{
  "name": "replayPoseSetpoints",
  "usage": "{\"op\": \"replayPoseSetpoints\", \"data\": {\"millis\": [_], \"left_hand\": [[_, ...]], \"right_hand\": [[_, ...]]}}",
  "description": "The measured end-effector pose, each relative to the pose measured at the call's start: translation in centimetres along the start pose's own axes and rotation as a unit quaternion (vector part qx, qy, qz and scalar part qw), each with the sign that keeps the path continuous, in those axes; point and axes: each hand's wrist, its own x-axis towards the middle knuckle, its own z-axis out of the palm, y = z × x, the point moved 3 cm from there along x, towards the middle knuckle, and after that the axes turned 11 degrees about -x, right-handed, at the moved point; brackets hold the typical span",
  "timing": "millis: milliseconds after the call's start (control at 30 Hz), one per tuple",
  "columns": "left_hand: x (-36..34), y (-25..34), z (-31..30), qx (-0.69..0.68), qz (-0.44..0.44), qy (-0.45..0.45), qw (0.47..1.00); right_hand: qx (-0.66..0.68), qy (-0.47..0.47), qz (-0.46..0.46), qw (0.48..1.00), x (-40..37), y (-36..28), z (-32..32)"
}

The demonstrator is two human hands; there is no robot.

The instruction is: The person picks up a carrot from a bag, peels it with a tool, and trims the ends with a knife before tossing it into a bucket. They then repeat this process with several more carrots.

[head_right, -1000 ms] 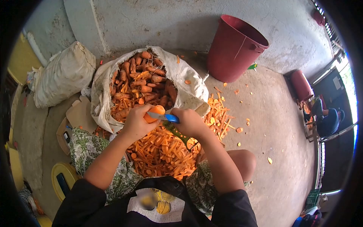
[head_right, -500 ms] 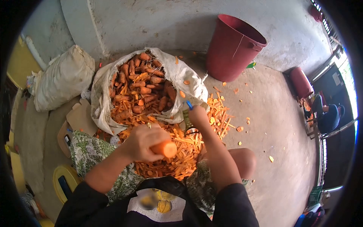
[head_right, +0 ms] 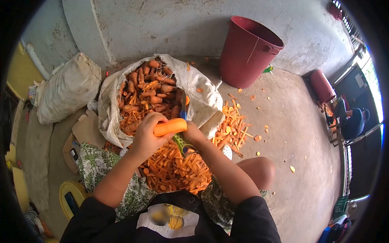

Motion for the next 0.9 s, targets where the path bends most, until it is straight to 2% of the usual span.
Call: {"op": "replayPoseSetpoints", "data": {"millis": [67, 133, 167, 233, 300, 367, 400, 433, 467, 500, 567, 667, 900], "left_hand": [[-0.2, -0.2, -0.2, 0.044, -0.023, -0.02, 0.999], [-0.5, -1.0, -0.2, 0.055, -0.106, -0.037, 0.992], [-0.6, -1.3, -0.2, 0.056, -0.105, -0.036, 0.992], [-1.2, -2.5, 0.2, -0.01, -0.242, -0.096, 0.965], [-1.1, -2.8, 0.1, -0.037, -0.248, -0.096, 0.963], [-0.8, -3.1, -0.1, -0.062, -0.253, -0.095, 0.961], [-0.5, -3.3, -0.4, -0.062, -0.271, -0.076, 0.958], [-0.5, -3.5, -0.6, -0.061, -0.289, -0.055, 0.954], [-0.7, -4.3, -0.6, -0.131, -0.25, -0.024, 0.959], [-0.8, -4.5, -0.6, -0.131, -0.25, -0.023, 0.959], [-0.9, -5.1, -0.4, -0.289, -0.312, -0.034, 0.904], [-0.5, -4.0, -0.6, -0.303, -0.314, -0.069, 0.897], [-0.6, -3.9, -0.1, -0.35, -0.307, -0.078, 0.882]], "right_hand": [[-0.029, 0.029, 0.0, 0.999, 0.7, -0.4, -1.1], [-0.059, 0.082, -0.025, 0.994, 0.2, -1.7, -1.0], [-0.06, 0.081, -0.026, 0.995, -0.5, -3.0, -0.7], [-0.299, 0.088, -0.012, 0.95, -1.9, -5.6, -0.2], [-0.335, 0.113, -0.042, 0.934, -2.8, -6.5, -0.1], [-0.48, 0.127, -0.138, 0.857, -3.4, -7.2, -0.3], [-0.48, 0.128, -0.138, 0.857, -3.8, -7.4, -0.4], [-0.527, 0.113, -0.135, 0.831, -4.2, -7.7, -0.3], [-0.573, 0.098, -0.131, 0.803, -4.5, -7.9, -0.2], [-0.573, 0.098, -0.132, 0.803, -4.7, -8.0, -0.1], [-0.584, 0.09, -0.127, 0.797, -4.9, -8.0, 0.2], [-0.589, 0.101, -0.165, 0.785, -4.9, -7.7, 0.3], [-0.59, 0.107, -0.187, 0.778, -5.2, -8.0, 0.1]]}}
